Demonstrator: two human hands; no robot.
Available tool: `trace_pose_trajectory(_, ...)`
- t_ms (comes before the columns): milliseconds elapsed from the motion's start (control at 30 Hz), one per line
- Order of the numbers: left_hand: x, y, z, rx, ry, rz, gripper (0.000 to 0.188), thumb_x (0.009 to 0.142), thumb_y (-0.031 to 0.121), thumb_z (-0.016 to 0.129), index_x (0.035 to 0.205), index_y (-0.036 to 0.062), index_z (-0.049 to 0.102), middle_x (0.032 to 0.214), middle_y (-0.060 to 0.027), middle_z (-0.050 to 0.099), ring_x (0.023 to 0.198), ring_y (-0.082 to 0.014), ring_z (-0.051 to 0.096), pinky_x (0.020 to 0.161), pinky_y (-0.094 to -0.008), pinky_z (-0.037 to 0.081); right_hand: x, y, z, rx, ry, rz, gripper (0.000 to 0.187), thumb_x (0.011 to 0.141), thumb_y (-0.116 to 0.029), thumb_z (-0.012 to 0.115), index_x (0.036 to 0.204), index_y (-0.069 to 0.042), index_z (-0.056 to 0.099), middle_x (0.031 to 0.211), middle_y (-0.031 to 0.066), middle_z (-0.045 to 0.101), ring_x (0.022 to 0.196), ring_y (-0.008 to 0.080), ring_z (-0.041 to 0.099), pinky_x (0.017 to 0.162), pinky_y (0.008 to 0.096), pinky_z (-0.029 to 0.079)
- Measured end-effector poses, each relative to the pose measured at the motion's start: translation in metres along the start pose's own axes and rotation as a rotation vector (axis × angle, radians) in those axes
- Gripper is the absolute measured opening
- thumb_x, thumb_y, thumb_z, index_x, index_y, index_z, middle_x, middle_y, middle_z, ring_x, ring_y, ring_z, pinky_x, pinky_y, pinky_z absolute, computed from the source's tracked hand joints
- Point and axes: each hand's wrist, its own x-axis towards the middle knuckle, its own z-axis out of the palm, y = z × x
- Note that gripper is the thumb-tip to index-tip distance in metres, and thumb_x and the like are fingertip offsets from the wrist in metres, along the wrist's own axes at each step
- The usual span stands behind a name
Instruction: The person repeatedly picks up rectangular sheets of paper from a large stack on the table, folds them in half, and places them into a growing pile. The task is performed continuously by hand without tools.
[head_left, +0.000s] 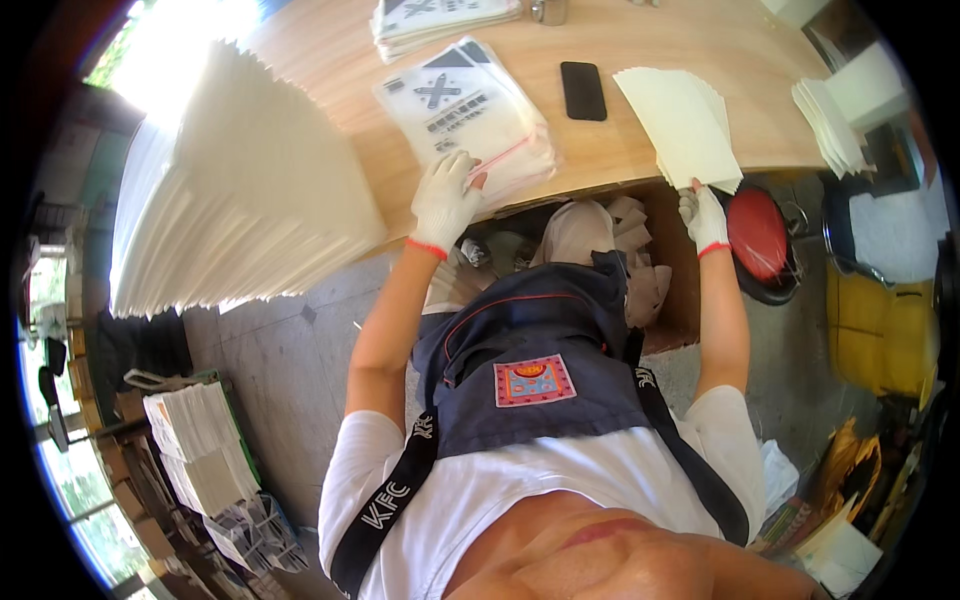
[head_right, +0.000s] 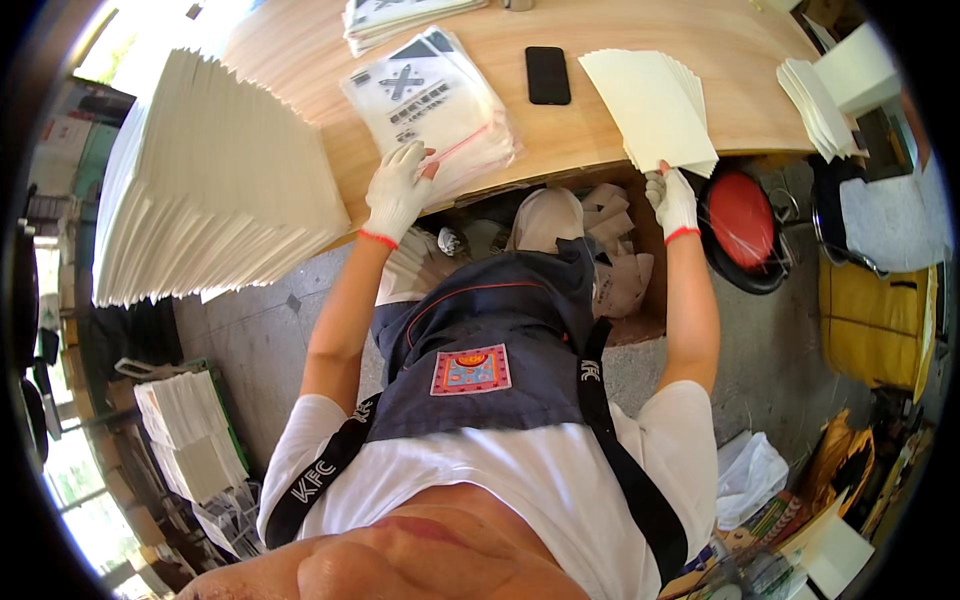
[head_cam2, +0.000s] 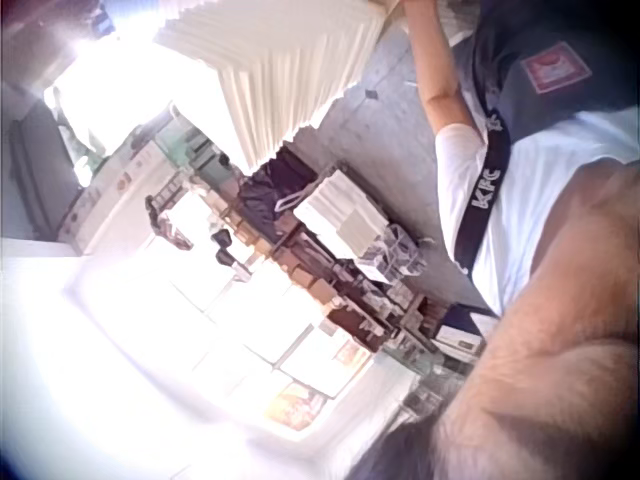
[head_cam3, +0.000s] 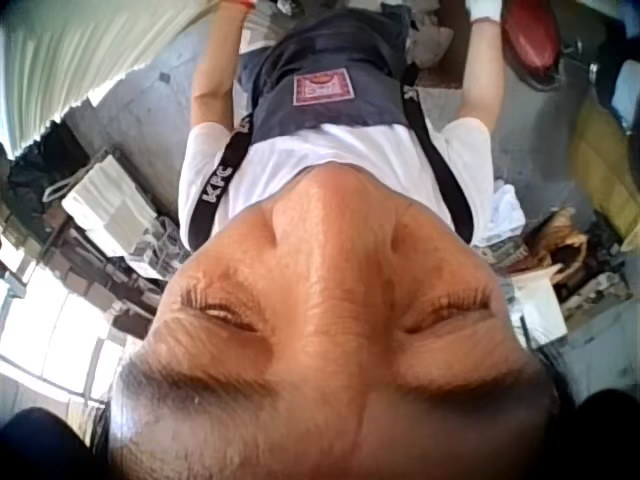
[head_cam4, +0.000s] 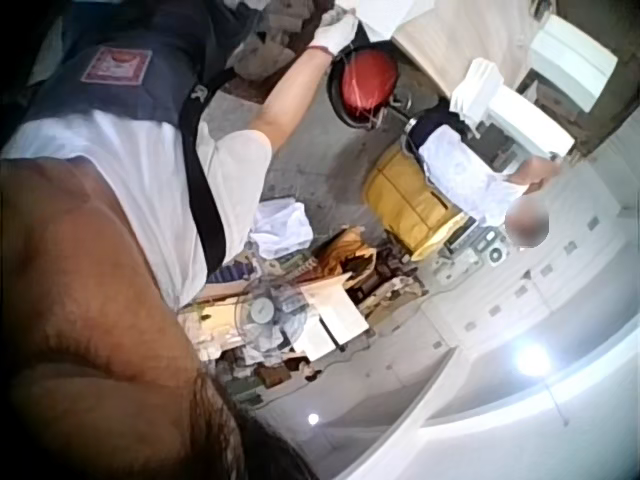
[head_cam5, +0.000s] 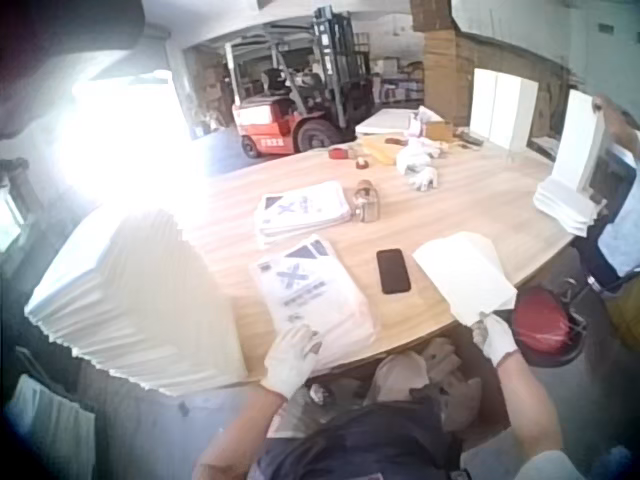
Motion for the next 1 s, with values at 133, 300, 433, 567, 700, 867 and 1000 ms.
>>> trace_pose_trajectory(133, 0.017, -0.018, 0.010, 0.279, -0.269, -0.177, 0.027, 0.075, 0.027, 0.061, 0.099, 0.0137, 0.059, 0.107, -0.0062, 0.059, 0.100, -0.0249, 0.055, 0.079, -0.0379, 0.048, -0.040, 0.011, 0.005, 0.155, -0.201, 0.197, 0.022, 0.089, -0.033, 0.050, 0.088, -0.012, 0.057, 0.071, 0.0035, 0.057, 0.047, 0.0104, 0.043, 0.037, 0.0207, 0.034)
trace_pose_trajectory(300, 0.034, -0.020, 0.016, 0.438, -0.389, -0.190, 0.032, 0.073, 0.020, 0.061, 0.104, 0.0153, 0.054, 0.104, -0.0063, 0.057, 0.098, -0.0287, 0.056, 0.074, -0.0422, 0.050, -0.041, 0.012, -0.023, 0.206, -0.197, -0.023, 0.015, 0.092, -0.022, 0.047, 0.098, -0.009, 0.053, 0.073, 0.0025, 0.055, 0.047, 0.0092, 0.040, 0.037, 0.0189, 0.031)
trace_pose_trajectory(433, 0.036, -0.043, 0.023, 0.400, -0.331, -0.214, 0.027, 0.073, 0.013, 0.057, 0.099, 0.0146, 0.055, 0.098, -0.0060, 0.057, 0.097, -0.0278, 0.056, 0.073, -0.0417, 0.050, -0.066, -0.005, 0.003, 0.149, -0.197, -0.307, 0.018, 0.090, -0.011, 0.050, 0.107, -0.009, 0.051, 0.075, 0.0024, 0.055, 0.047, 0.0082, 0.041, 0.037, 0.0190, 0.031)
trace_pose_trajectory(567, 0.023, -0.058, 0.022, 0.227, -0.139, -0.191, 0.022, 0.072, 0.010, 0.055, 0.093, 0.0142, 0.056, 0.098, -0.0055, 0.058, 0.095, -0.0259, 0.056, 0.071, -0.0401, 0.048, -0.120, -0.011, 0.038, 0.173, -0.368, -0.270, 0.039, 0.085, -0.008, 0.051, 0.122, -0.003, 0.043, 0.107, 0.0104, 0.056, 0.080, 0.0176, 0.059, 0.059, 0.0256, 0.049)
trace_pose_trajectory(700, 0.011, -0.068, 0.024, 0.177, -0.038, -0.254, 0.017, 0.072, 0.010, 0.054, 0.089, 0.0145, 0.057, 0.095, -0.0050, 0.058, 0.092, -0.0245, 0.056, 0.070, -0.0388, 0.048, -0.140, 0.010, 0.049, 0.085, -0.639, 0.010, 0.048, 0.080, -0.007, 0.053, 0.124, 0.006, 0.039, 0.117, 0.0178, 0.052, 0.105, 0.0265, 0.055, 0.089, 0.0352, 0.046)
trace_pose_trajectory(867, 0.010, -0.063, 0.013, 0.075, 0.016, -0.256, 0.011, 0.076, 0.009, 0.053, 0.084, 0.0130, 0.058, 0.092, -0.0054, 0.059, 0.087, -0.0241, 0.057, 0.068, -0.0352, 0.047, -0.133, 0.061, 0.072, 0.187, -0.716, 0.218, 0.044, 0.083, -0.008, 0.051, 0.123, 0.006, 0.040, 0.117, 0.0164, 0.053, 0.102, 0.0250, 0.056, 0.087, 0.0349, 0.047)
trace_pose_trajectory(1000, 0.007, -0.062, 0.000, -0.086, 0.039, -0.198, 0.016, 0.078, 0.002, 0.049, 0.087, 0.0105, 0.058, 0.091, -0.0060, 0.059, 0.079, -0.0250, 0.057, 0.066, -0.0335, 0.045, -0.146, 0.079, 0.082, 0.290, -0.568, 0.194, 0.034, 0.086, -0.005, 0.046, 0.120, 0.000, 0.044, 0.116, 0.0121, 0.053, 0.102, 0.0219, 0.056, 0.085, 0.0323, 0.048)
